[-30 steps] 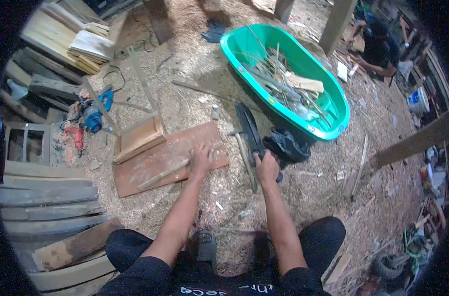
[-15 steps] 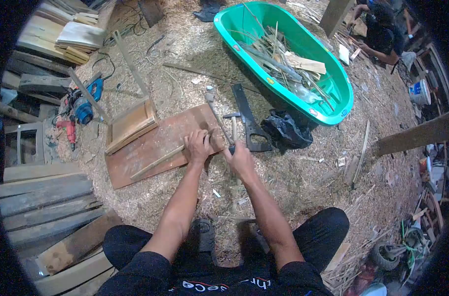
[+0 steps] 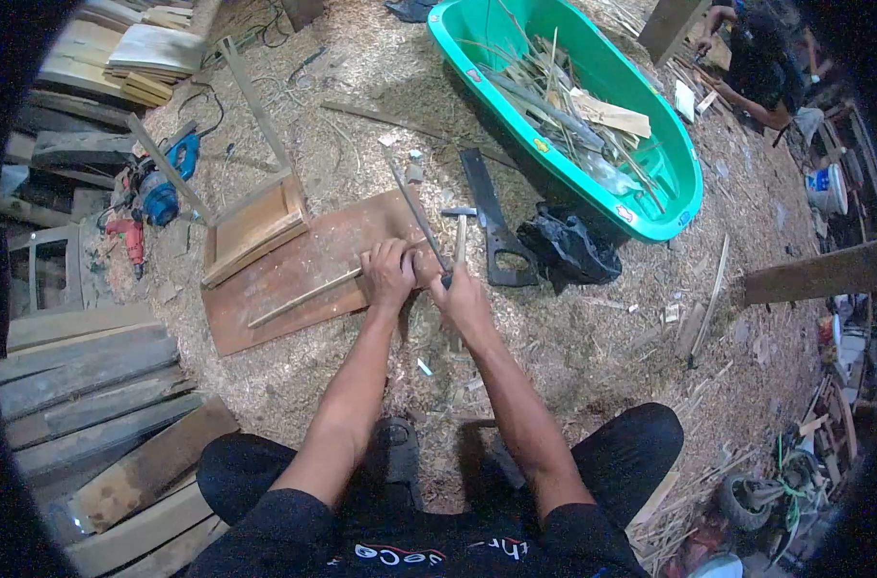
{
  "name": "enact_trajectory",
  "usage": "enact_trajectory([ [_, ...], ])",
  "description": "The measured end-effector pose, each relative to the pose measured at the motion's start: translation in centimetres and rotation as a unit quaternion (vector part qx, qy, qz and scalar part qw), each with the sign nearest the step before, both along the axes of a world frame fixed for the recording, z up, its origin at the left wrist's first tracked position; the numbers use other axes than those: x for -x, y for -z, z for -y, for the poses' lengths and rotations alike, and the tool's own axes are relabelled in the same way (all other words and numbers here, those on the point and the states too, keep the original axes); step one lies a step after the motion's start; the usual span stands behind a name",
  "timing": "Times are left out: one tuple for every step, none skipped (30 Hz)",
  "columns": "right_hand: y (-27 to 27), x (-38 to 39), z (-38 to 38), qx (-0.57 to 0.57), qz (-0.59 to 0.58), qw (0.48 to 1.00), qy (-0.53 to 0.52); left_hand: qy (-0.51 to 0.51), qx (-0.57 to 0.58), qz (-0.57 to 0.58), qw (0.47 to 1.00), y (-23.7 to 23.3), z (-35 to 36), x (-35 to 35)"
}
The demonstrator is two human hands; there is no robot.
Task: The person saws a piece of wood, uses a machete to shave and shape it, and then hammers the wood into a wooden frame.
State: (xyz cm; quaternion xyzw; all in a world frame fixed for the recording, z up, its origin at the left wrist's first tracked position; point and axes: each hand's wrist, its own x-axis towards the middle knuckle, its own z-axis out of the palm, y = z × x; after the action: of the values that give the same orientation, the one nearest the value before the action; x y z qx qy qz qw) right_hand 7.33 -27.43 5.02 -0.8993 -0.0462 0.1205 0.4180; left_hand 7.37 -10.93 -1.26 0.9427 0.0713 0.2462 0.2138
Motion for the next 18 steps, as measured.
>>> enact_trajectory([
  [0.7,-0.2,0.1,0.033,-0.013,0.999,-0.007,0.000,0.010,-0.001,1.000,-0.2,0.2,0.0],
  [1.2,-0.5,0.2,0.065,-0.022,0.998,-0.014,0.000,0.010,-0.002,1.000,-0.4,0.2,-0.2],
  [1.0,-0.8,0.3,0.040,-0.036,0.998,-0.012,-0.001,0.011,-0.002,1.000,-0.3,0.2,-0.3],
  [1.0,-0.8,0.5,0.015,-0.053,0.998,-0.010,-0.002,0.010,-0.005,1.000,-0.1,0.2,-0.2],
  [0.9,-0.9,0.6,-0.010,-0.069,0.998,-0.009,0.000,0.010,0.003,1.000,0.1,0.1,-0.2],
  [0.4,-1.0,0.4,-0.009,-0.050,0.999,-0.014,0.001,0.010,0.010,1.000,0.1,0.1,-0.3],
  [0.0,-1.1,0.3,-0.008,-0.033,0.999,-0.017,0.003,0.010,0.016,1.000,0.1,0.0,-0.2],
  [-0.5,-1.3,0.3,-0.007,-0.015,1.000,-0.020,0.001,-0.007,0.004,1.000,0.2,-0.1,-0.4],
  [-1.7,-1.1,0.0,-0.046,-0.002,0.999,0.003,-0.002,-0.022,-0.013,1.000,0.5,-0.2,-0.1],
  [-3.7,-1.3,-0.5,-0.085,0.014,0.996,0.026,-0.005,-0.038,-0.029,0.999,0.7,-0.3,-0.1],
  [-5.3,-1.4,-1.0,-0.124,0.028,0.991,0.047,-0.007,-0.042,-0.021,0.999,0.5,-0.4,-0.1],
  [-6.4,-1.4,-1.2,-0.132,0.070,0.987,0.053,-0.007,-0.046,-0.016,0.999,0.3,-0.3,0.0],
  [-6.0,-1.3,-1.0,-0.134,0.079,0.987,0.043,-0.006,-0.050,-0.006,0.999,-0.1,-0.1,-0.1],
  [-5.3,-1.1,-0.7,-0.136,0.089,0.986,0.033,-0.004,-0.027,-0.007,1.000,-0.1,0.0,-0.1],
  [-2.6,-0.8,-0.2,-0.027,0.057,0.998,0.009,-0.003,-0.003,-0.008,1.000,0.2,0.0,-0.1],
  [0.0,-0.4,0.2,0.083,0.026,0.996,-0.015,-0.001,0.020,-0.006,1.000,0.4,0.0,-0.2],
  [0.3,0.0,0.4,0.047,0.007,0.999,-0.001,-0.001,-0.002,0.002,1.000,0.1,0.2,-0.1],
  [0.2,-0.4,0.4,0.031,-0.005,1.000,0.001,0.002,0.001,0.011,1.000,0.1,0.0,-0.5],
])
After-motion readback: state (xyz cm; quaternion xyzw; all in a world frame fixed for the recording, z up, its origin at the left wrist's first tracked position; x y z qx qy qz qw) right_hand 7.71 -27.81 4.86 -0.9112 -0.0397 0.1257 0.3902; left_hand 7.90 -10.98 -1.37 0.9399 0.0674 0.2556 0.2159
